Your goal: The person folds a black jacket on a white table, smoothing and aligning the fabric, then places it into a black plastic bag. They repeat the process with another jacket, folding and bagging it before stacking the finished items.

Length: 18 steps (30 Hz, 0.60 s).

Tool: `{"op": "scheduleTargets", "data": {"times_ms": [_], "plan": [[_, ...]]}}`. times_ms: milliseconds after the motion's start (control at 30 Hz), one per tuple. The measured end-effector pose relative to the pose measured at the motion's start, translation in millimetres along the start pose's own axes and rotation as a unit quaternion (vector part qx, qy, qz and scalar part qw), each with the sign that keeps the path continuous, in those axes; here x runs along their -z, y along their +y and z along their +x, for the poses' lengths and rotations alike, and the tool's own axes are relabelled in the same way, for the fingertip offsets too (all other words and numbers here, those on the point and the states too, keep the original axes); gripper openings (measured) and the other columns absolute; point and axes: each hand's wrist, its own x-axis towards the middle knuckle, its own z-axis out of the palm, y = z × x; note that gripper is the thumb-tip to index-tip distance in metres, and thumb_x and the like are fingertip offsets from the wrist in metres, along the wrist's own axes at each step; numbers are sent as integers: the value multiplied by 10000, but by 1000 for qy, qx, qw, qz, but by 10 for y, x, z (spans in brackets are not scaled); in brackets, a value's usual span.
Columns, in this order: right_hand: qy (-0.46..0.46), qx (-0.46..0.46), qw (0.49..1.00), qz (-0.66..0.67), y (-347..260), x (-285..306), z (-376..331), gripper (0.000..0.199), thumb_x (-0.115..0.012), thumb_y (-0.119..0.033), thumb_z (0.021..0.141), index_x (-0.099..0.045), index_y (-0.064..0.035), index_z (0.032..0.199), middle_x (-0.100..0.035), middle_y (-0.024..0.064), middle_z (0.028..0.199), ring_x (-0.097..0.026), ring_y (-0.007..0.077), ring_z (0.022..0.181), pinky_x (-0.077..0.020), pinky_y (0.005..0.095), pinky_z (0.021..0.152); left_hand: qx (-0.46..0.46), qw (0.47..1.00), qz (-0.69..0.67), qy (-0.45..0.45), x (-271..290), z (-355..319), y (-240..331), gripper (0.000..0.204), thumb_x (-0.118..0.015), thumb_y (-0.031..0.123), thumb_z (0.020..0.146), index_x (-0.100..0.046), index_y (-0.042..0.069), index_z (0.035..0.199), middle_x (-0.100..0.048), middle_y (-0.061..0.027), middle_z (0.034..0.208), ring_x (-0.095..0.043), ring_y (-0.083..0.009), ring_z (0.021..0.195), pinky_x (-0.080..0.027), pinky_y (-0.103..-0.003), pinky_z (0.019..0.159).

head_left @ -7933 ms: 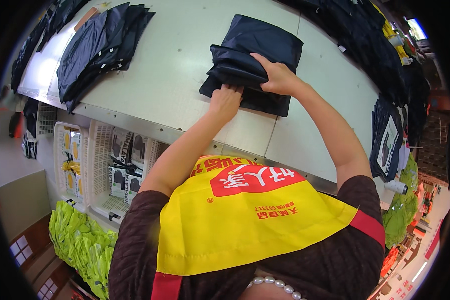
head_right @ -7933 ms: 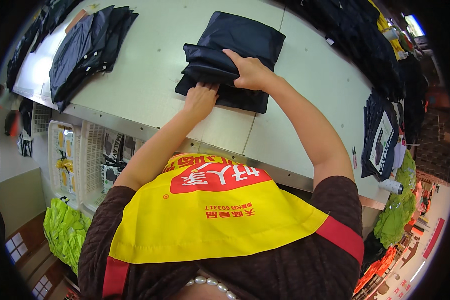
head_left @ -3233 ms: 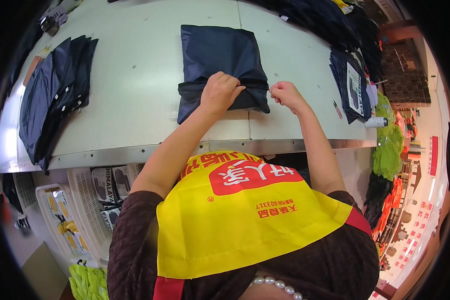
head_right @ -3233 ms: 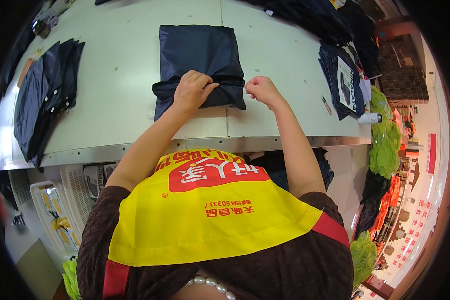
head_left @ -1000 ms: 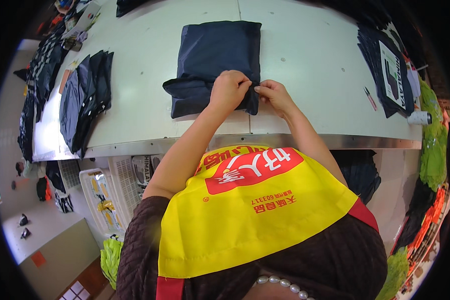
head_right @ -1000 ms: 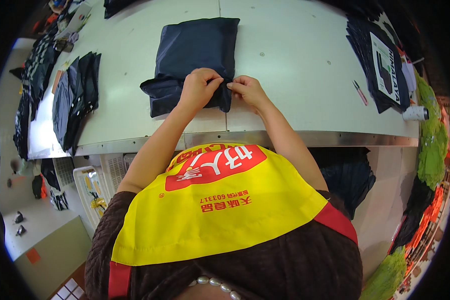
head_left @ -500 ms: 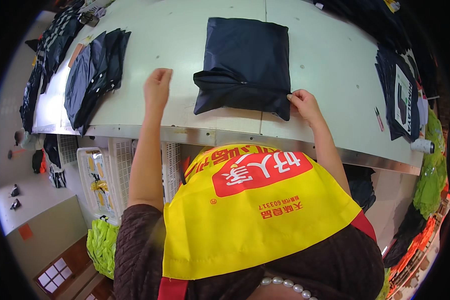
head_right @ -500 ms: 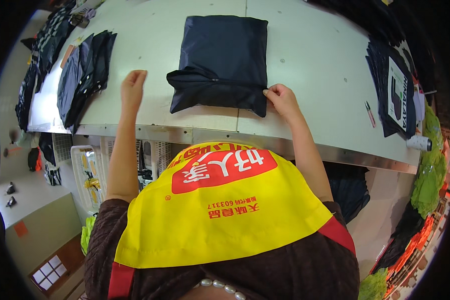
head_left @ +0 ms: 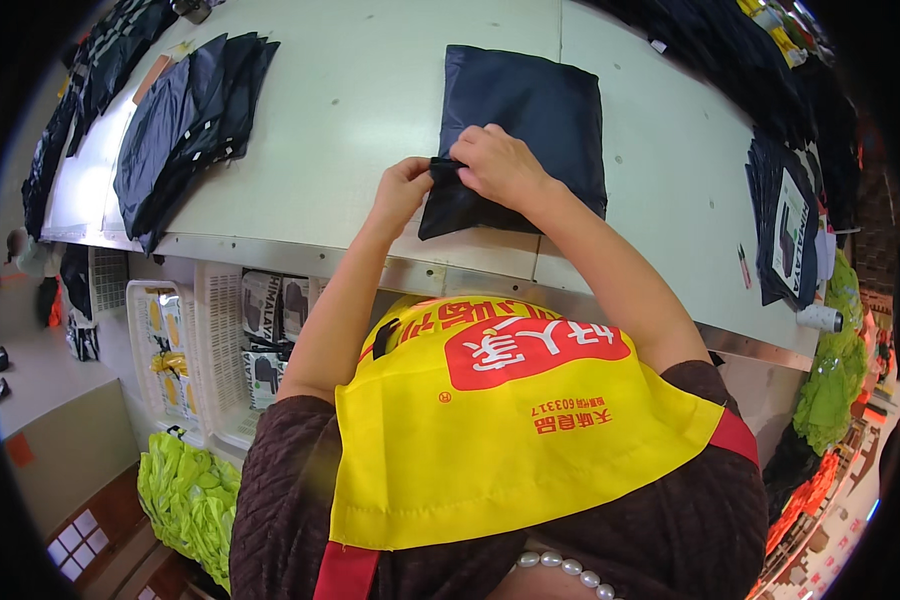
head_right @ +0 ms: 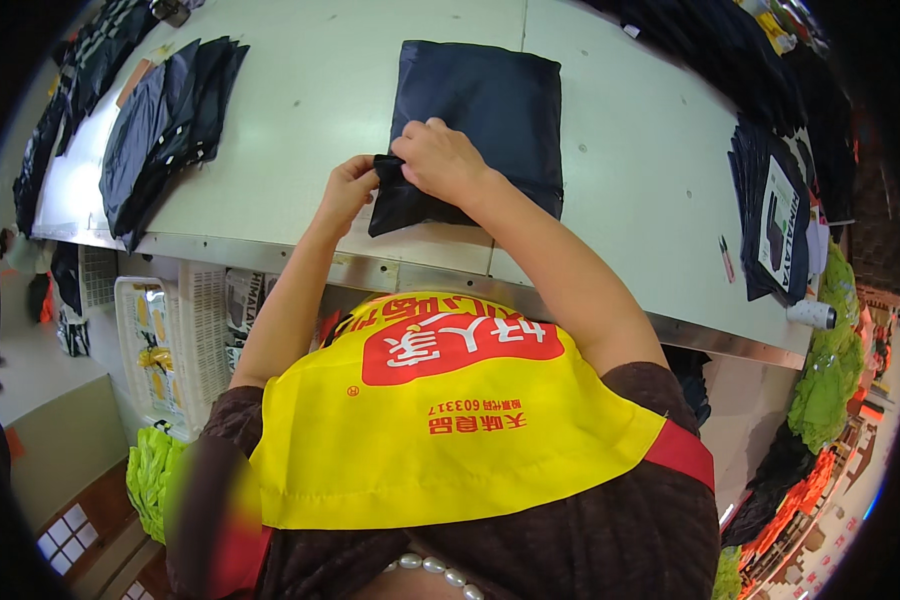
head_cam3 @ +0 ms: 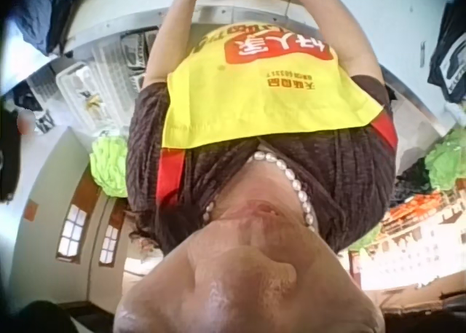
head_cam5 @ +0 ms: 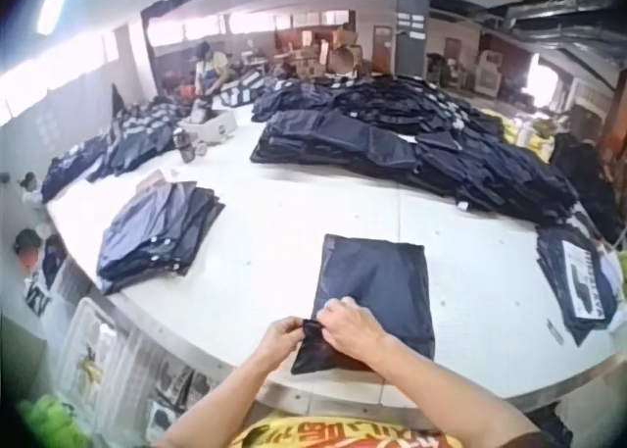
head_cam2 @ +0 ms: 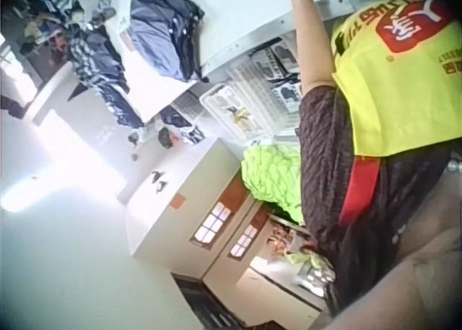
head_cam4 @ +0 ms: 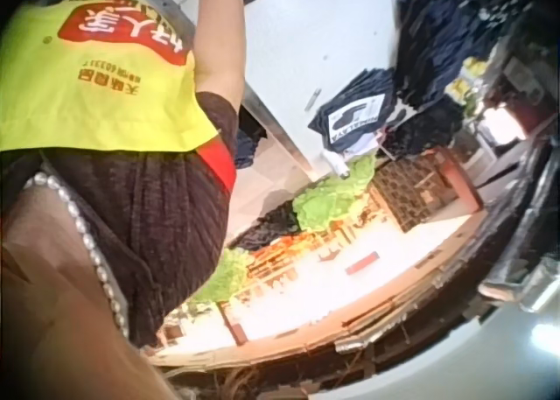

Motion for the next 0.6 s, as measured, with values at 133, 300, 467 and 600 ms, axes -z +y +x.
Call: {"op": "scheduleTargets", "data": {"times_ms": [133, 300, 467, 600], "plan": [[82, 20, 990, 115, 164, -46, -99, 130, -617, -87, 759, -588, -29, 870, -592, 129, 893, -577, 317, 838, -486, 370, 723, -39, 998, -20, -35, -43, -1, -155, 182, -571, 206, 882, -630, 37, 918, -576, 27, 755, -513, -62, 664, -406, -215, 582], [87, -85, 967, 224, 262, 130, -279, 153, -620, -90, 787, -591, 17, 892, -601, 138, 858, -590, 259, 780, -462, 309, 706, -291, 939, 175, 47, -133, -184, -150, 156, -677, 182, 810, -656, 38, 865, -610, -38, 726, -554, -140, 659, -435, -248, 596], [71, -111, 958, 254, 282, 182, -271, 175, -629, -103, 791, -588, 27, 901, -601, 128, 854, -580, 212, 774, -454, 287, 700, -464, 843, 271, 33, -240, -291, 22, 198, -752, 180, 716, -675, 55, 849, -629, -106, 834, -583, -245, 785, -483, -339, 705], [69, -64, 969, 228, 264, 167, -281, 159, -611, -69, 794, -592, 17, 926, -582, 122, 895, -584, 245, 793, -460, 293, 707, -352, 854, 381, -35, -273, -355, 80, 251, -713, 280, 734, -674, 65, 858, -640, -104, 861, -595, -253, 855, -496, -359, 714]]}}
